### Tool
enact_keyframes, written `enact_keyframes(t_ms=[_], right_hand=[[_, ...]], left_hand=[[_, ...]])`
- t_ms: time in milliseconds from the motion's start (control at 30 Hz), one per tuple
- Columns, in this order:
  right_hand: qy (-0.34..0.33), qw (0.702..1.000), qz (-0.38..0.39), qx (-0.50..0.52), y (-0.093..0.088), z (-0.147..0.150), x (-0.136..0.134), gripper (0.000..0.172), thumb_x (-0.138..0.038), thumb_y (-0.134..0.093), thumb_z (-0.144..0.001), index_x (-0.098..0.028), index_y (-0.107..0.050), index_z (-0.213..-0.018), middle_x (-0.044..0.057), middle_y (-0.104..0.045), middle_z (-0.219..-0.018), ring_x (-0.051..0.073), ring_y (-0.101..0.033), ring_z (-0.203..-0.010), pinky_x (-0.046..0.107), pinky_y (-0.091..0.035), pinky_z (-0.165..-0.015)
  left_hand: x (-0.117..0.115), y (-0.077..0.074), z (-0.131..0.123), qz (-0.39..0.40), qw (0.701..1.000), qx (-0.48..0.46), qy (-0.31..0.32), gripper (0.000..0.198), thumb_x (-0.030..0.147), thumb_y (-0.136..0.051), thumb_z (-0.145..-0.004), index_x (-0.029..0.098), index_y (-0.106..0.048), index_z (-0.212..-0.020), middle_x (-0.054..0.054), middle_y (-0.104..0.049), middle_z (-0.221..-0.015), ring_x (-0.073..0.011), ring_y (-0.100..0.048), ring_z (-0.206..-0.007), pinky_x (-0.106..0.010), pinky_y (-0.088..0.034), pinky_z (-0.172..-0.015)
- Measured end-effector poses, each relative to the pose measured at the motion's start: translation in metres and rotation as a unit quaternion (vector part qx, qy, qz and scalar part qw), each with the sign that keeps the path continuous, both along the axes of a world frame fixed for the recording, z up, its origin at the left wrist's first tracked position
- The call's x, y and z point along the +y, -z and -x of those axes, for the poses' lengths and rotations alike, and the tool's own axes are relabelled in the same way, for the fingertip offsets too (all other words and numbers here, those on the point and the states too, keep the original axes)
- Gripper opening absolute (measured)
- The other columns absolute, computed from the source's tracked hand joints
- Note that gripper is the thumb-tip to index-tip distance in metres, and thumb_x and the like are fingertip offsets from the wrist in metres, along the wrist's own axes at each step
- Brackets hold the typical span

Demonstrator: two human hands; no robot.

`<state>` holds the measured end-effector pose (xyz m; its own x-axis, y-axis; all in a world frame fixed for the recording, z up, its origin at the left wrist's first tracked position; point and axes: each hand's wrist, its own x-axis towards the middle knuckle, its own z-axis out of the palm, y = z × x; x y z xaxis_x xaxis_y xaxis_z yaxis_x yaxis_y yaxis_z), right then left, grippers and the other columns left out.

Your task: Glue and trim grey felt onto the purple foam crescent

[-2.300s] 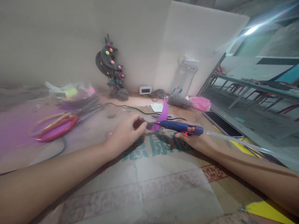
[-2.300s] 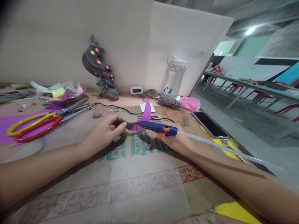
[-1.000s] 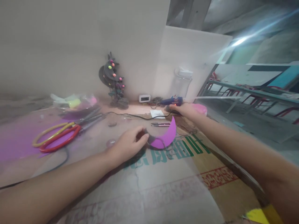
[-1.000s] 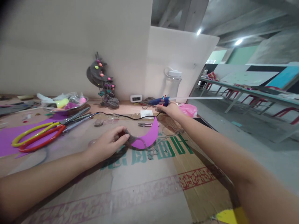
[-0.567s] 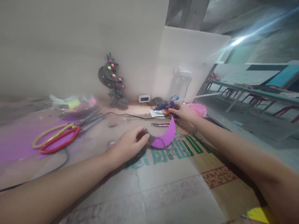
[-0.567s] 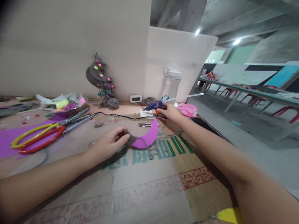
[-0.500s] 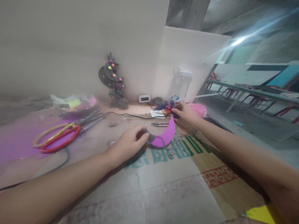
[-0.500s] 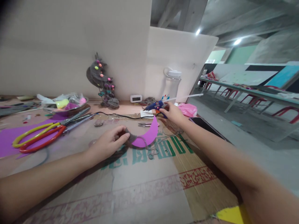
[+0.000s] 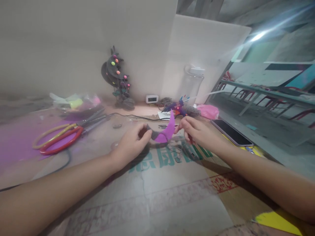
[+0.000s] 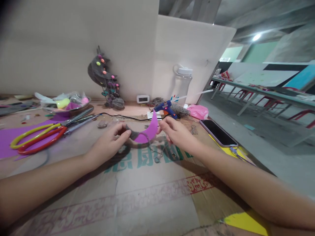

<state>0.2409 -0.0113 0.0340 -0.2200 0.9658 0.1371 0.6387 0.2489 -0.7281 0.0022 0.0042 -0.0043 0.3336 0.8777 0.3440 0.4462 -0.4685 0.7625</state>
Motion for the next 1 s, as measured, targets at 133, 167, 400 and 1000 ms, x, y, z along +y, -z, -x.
enact_keyframes(t_ms=[133,167,400,1000], right_hand=[[-0.024,0.976,0.18,0.117,0.012,0.009,-0.004,0.036,-0.053,-0.058,-0.084,-0.025,-0.037,-0.093,-0.011,-0.051,-0.046,0.01,-0.044,-0.034,0.018,-0.028,-0.032],[-0.036,0.968,0.206,0.14,0.014,0.011,-0.005,0.039,-0.051,-0.063,-0.081,-0.026,-0.035,-0.094,-0.01,-0.056,-0.052,0.009,-0.045,-0.035,0.017,-0.028,-0.031],[-0.102,0.97,0.204,0.083,0.012,0.01,-0.008,0.038,-0.043,-0.065,-0.081,-0.024,-0.045,-0.106,-0.01,-0.048,-0.056,0.008,-0.044,-0.043,0.02,-0.034,-0.042],[-0.084,0.931,-0.009,-0.354,-0.027,-0.06,0.033,0.019,-0.031,-0.054,-0.083,-0.022,-0.07,-0.079,0.001,-0.071,-0.077,0.017,-0.061,-0.068,0.027,-0.039,-0.059]], left_hand=[[0.0,-0.002,-0.001,-0.033,0.999,0.006,-0.025,0.016,0.03,-0.045,-0.09,0.019,-0.051,-0.08,0.0,-0.056,-0.075,-0.0167,-0.053,-0.071,-0.029,-0.041,-0.066],[0.001,-0.002,-0.001,-0.037,0.999,0.011,-0.025,0.016,0.029,-0.046,-0.09,0.019,-0.051,-0.079,0.0,-0.055,-0.074,-0.0163,-0.052,-0.07,-0.029,-0.04,-0.065],[0.004,0.002,-0.001,-0.032,0.999,0.019,-0.008,0.017,0.031,-0.046,-0.09,0.019,-0.051,-0.079,0.0,-0.054,-0.074,-0.0168,-0.051,-0.071,-0.028,-0.039,-0.063],[0.006,0.003,0.0,0.006,1.0,0.0,-0.014,0.019,0.032,-0.046,-0.09,0.02,-0.047,-0.075,0.002,-0.057,-0.069,-0.0166,-0.05,-0.068,-0.03,-0.037,-0.063]])
